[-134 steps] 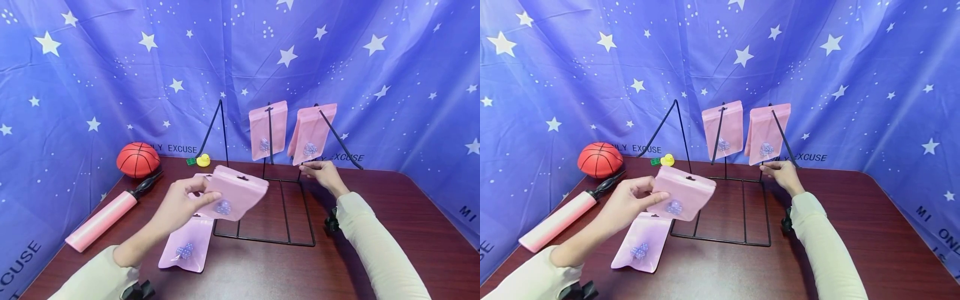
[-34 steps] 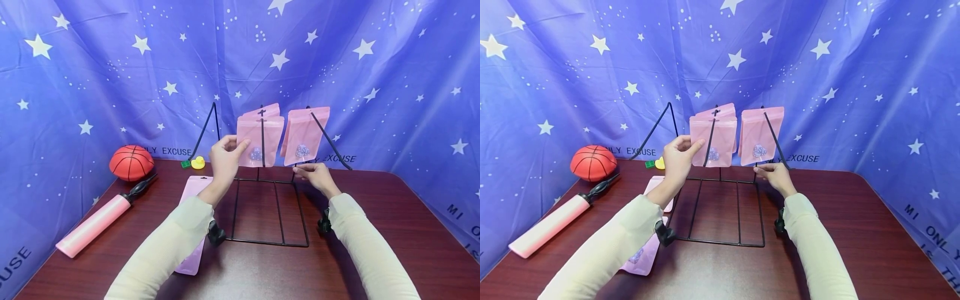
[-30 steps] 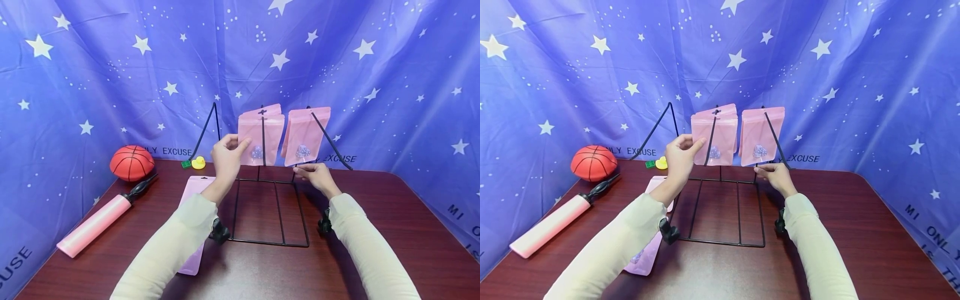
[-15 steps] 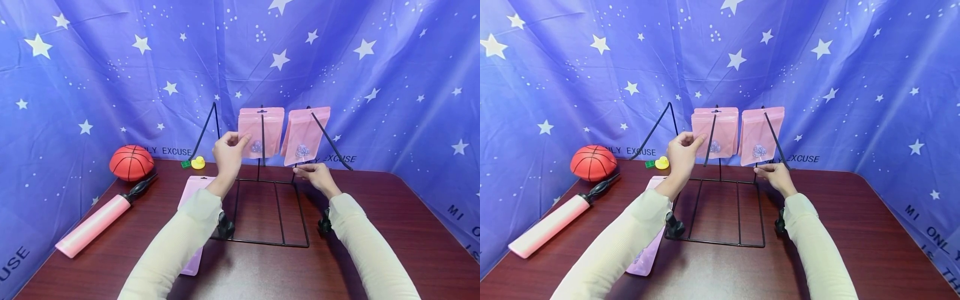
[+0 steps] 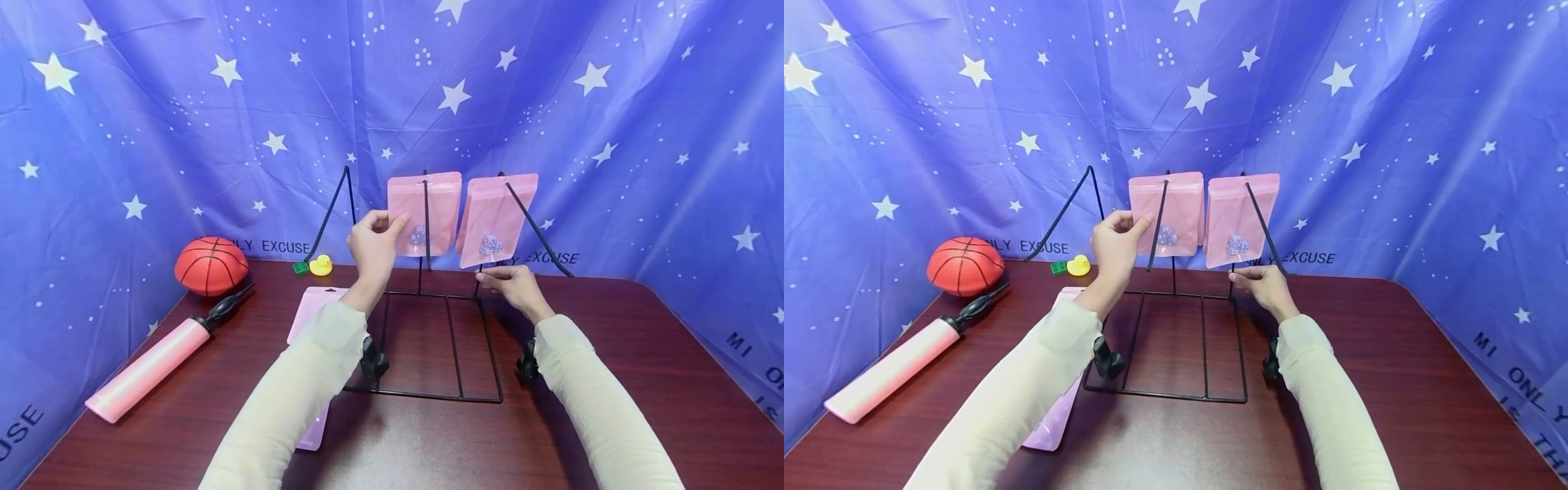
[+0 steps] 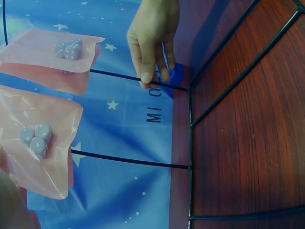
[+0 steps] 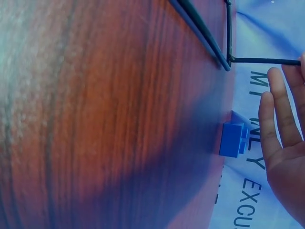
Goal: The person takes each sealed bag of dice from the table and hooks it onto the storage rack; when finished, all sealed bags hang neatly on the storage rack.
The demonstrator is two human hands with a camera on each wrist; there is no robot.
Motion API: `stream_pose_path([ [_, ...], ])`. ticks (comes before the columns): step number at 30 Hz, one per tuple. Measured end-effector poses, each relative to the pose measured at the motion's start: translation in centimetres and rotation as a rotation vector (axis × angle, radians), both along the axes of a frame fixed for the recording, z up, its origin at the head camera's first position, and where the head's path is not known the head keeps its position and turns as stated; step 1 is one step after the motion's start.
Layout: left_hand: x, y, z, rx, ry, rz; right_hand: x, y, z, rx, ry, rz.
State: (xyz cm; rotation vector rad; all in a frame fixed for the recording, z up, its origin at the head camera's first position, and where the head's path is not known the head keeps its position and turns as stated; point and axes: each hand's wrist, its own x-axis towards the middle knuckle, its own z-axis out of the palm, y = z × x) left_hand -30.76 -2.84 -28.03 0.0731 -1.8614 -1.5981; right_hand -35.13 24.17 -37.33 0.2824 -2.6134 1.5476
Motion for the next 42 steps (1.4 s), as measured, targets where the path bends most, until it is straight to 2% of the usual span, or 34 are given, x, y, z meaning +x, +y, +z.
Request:
stream_pose_path([
  [7, -0.1, 0.0, -0.1, -0.020, 0.015, 0.010, -0.1, -0.2, 0.1, 0.003, 0.003, 0.000],
  [11, 0.0, -0.3, -0.3, -0.035, 0.036, -0.018, -0.2, -0.3, 0.0, -0.009, 0.008, 0.010],
  [20, 0.3, -1.6, -0.9, -0.031, 0.033, -0.126, -0.3, -0.3, 0.0, 0.022, -0.005, 0.016],
  [26, 0.7, -3.0, -1.2, -0.044, 0.024, -0.146, -0.2, -0.3, 0.1, 0.028, -0.014, 0.017],
  [29, 1.2, -4.0, -1.3, -0.099, 0.002, -0.150, -0.1, -0.1, 0.1, 0.018, -0.004, 0.013],
  [33, 2.1, -5.6, -1.4, -0.150, -0.032, -0.219, -0.1, 0.1, 0.0, 0.001, 0.001, 0.010],
  [36, 2.9, -6.9, -1.5, -0.192, -0.102, -0.268, -0.1, 0.1, 0.1, -0.001, -0.003, 0.010],
  [40, 4.3, -9.1, -1.7, -0.279, -0.204, -0.288, -0.1, 0.1, 0.1, 0.000, -0.004, 0.017],
  [42, 5.1, -10.2, -1.8, -0.303, -0.227, -0.300, -0.1, 0.2, 0.1, 0.000, -0.001, 0.021],
])
